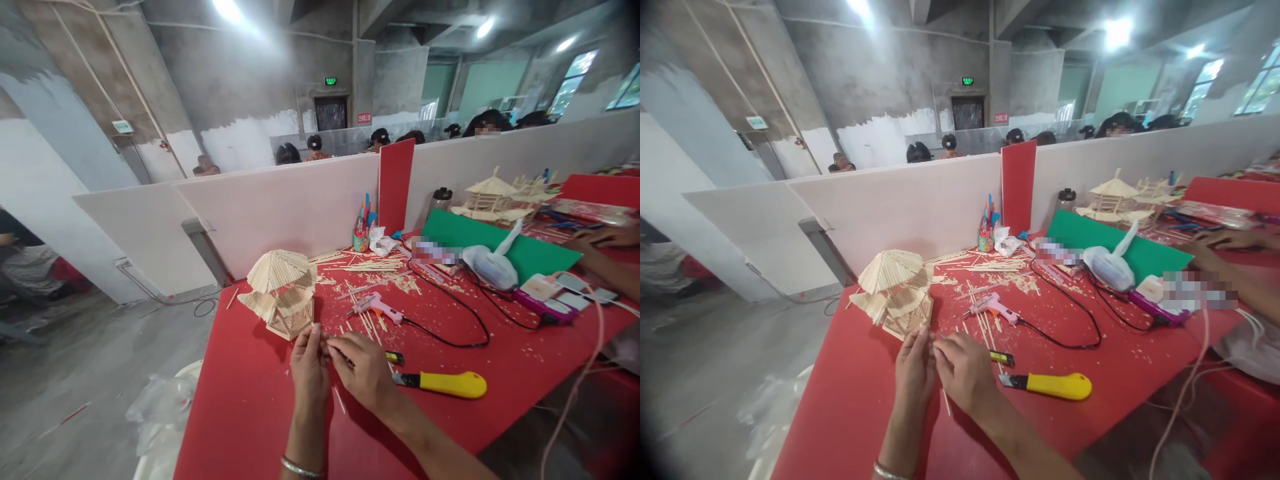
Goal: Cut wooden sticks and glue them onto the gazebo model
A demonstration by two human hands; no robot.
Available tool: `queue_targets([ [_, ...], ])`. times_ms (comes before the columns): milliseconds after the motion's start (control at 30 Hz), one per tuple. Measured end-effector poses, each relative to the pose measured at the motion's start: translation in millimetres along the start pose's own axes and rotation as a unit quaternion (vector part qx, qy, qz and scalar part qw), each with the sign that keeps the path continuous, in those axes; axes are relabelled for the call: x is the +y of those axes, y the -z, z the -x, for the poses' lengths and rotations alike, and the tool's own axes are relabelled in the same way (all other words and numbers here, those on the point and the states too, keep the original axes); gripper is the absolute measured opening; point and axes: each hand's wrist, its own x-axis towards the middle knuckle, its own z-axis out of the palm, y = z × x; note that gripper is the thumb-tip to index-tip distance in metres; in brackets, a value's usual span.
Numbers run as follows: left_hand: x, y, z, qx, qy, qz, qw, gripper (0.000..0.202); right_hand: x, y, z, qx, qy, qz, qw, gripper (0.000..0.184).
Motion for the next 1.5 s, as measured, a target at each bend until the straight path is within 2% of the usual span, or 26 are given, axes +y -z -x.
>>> queue_targets([
  [133, 1.2, -1.2, -1.0, 0.002, -0.038, -0.037, 0.999, 0.04, 8.8, 11.3, -6.2, -0.012, -0.032, 0.027, 0.999, 0.021],
  [267, 8.2, 3.6, -5.2, 0.059, -0.038, -0.05, 0.996, 0.046, 16.5, 10.9, -25.9, -0.076, -0.102, 0.029, 0.991, 0.018],
  [400, 18.1, 11.3, -7.0, 0.1, -0.035, -0.057, 0.993, 0.048, 17.5, -12.7, -62.8, -0.169, -0.176, -0.017, 0.969, 0.018],
  [533, 26.9, 21.3, -4.7, 0.108, -0.027, -0.079, 0.991, 0.047, 20.1, -49.0, -92.9, -0.202, -0.184, -0.058, 0.96, 0.019],
  [633, 31.3, 29.8, -3.4, 0.117, -0.012, -0.092, 0.989, 0.047, 24.4, -67.7, -96.9, -0.213, -0.199, -0.081, 0.953, 0.015],
  [733, 31.9, 36.0, -3.8, 0.119, -0.011, -0.09, 0.989, 0.046, 29.2, -72.2, -89.6, -0.216, -0.21, -0.089, 0.949, 0.015],
  [867, 27.0, 37.2, -3.5, 0.125, -0.002, -0.094, 0.988, 0.048, 33.7, -61.3, -80.0, -0.214, -0.222, -0.084, 0.948, 0.017],
  [1000, 23.4, 34.3, 0.0, 0.117, 0.023, -0.099, 0.988, 0.052, 34.1, -34.3, -70.2, -0.206, -0.229, -0.076, 0.948, 0.019],
  [1200, 24.8, 32.6, 3.8, 0.109, 0.02, -0.096, 0.989, 0.049, 30.4, 9.7, -18.2, -0.176, -0.203, -0.062, 0.961, 0.026],
  [1333, 24.5, 28.2, 6.4, 0.086, 0.007, -0.091, 0.992, 0.047, 20.9, 15.6, 4.2, -0.181, -0.162, -0.054, 0.968, 0.021],
  [1500, 28.6, 22.4, 11.2, 0.105, -0.017, -0.067, 0.992, 0.042, -6.2, 18.2, -12.9, -0.191, -0.146, -0.091, 0.966, 0.023],
])
